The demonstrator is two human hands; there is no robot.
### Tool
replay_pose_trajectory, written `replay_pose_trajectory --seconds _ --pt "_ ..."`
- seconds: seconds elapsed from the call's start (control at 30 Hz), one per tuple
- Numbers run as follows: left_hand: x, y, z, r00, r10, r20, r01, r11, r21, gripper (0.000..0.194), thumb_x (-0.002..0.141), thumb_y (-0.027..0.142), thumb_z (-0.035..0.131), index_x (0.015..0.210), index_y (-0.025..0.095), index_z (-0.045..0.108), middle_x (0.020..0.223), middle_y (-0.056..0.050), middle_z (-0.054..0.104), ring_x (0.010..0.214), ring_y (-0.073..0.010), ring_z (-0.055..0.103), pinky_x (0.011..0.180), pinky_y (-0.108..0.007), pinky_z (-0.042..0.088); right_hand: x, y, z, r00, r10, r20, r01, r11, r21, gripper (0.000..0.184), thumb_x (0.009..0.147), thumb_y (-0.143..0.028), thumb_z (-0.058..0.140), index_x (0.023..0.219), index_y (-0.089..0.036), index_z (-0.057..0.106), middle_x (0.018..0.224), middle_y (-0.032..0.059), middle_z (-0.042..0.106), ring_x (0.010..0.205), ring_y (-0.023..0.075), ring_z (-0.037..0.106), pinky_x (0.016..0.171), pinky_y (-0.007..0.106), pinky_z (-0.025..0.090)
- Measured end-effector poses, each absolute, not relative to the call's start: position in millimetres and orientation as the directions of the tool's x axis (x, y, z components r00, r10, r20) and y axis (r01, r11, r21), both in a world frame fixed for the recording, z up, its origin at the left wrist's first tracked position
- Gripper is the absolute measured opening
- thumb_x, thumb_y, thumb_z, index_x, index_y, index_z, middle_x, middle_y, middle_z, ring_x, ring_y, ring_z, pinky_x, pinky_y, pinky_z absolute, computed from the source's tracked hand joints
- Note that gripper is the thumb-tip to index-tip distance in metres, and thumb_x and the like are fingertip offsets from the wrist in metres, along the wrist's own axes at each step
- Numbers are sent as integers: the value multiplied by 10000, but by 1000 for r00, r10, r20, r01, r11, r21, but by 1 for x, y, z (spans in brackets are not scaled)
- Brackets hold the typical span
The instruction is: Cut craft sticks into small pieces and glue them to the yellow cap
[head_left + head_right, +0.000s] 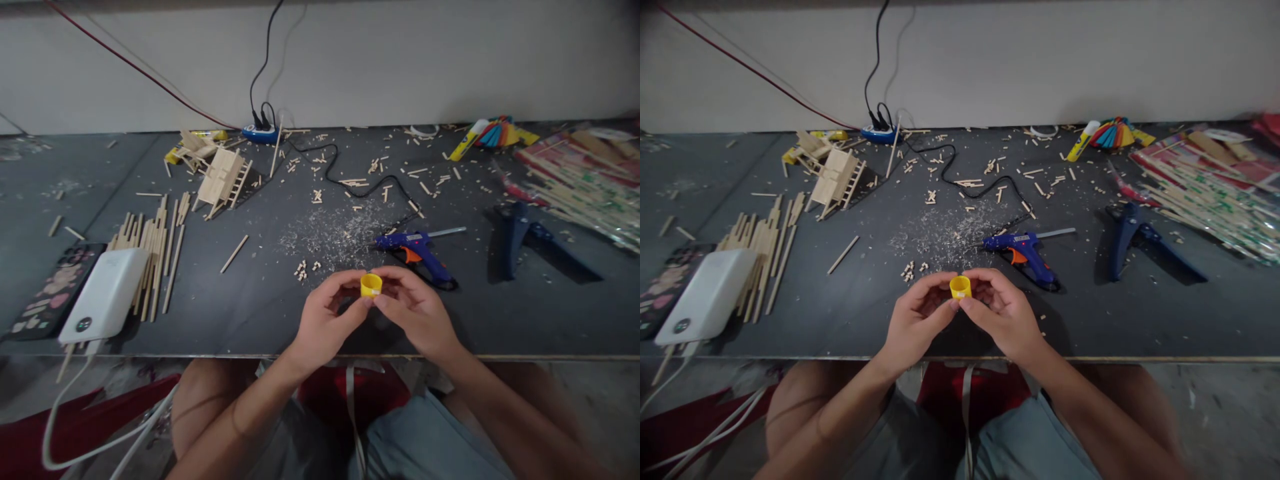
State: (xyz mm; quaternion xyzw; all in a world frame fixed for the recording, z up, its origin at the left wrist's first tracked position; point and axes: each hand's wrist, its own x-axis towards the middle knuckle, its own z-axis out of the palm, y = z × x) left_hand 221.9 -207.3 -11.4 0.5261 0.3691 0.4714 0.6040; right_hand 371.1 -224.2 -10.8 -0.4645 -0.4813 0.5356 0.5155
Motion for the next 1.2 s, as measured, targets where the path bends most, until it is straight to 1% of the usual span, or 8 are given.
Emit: replay_pose_trajectory --seconds 0.1,0.17,0.3,0.4,0.67,0.9,1.07,1.2 --pt "221 -208 -11 280 959 44 -156 0 988 329 766 207 649 1091 179 608 1041 -84 641 915 -165 615 841 -304 503 371 -224 -11 -33 999 2 -117 -2 -993 246 786 -300 654 1018 -271 578 954 24 655 862 166 629 802 324 534" --pt "221 -208 -9 282 959 19 -168 30 985 330 767 210 648 1094 181 613 1042 -84 638 886 -153 609 809 -286 504 370 -224 -11 -29 1000 7 -114 3 -993 238 788 -284 655 1013 -273 580 948 19 646 850 159 629 788 310 536" --pt "221 -207 -4 312 949 -52 -255 136 957 291 764 218 656 1049 170 624 897 -50 664 725 -101 593 684 -228 500 370 -224 -11 -10 999 35 -82 34 -996 229 788 -271 655 1007 -276 587 948 20 605 834 154 617 753 296 540" --pt "222 -205 -3 318 946 -67 -314 172 934 265 749 221 675 1004 164 633 828 -30 669 672 -85 585 676 -225 501 370 -224 -10 -1 999 53 -45 53 -998 214 791 -283 649 997 -274 592 951 28 582 830 160 611 742 303 545" --pt "220 -205 -6 311 946 -86 -345 197 918 262 725 195 700 980 167 644 880 -36 680 790 -115 618 731 -234 514 371 -225 -11 -48 996 72 -55 69 -996 256 794 -282 638 1045 -295 589 1031 40 563 913 188 603 800 339 544" --pt "220 -205 -6 323 943 -86 -368 209 906 253 729 168 695 978 170 646 887 -31 681 807 -104 619 738 -215 515 371 -225 -11 -53 996 68 -89 63 -994 234 802 -261 638 1030 -302 600 1011 25 570 900 167 603 802 308 537" --pt "221 -205 -5 319 944 -87 -349 202 915 260 728 180 695 983 167 644 891 -38 681 806 -116 620 744 -234 514 371 -225 -10 -60 996 62 -95 56 -994 235 804 -270 634 1033 -300 594 1002 21 591 882 167 609 811 324 528" --pt "221 -205 -4 323 944 -66 -340 181 923 255 737 171 684 989 174 642 930 -39 673 828 -113 613 751 -224 502 371 -226 -11 -51 996 70 -94 65 -993 270 806 -263 635 1063 -309 570 978 14 614 858 156 608 802 316 524"
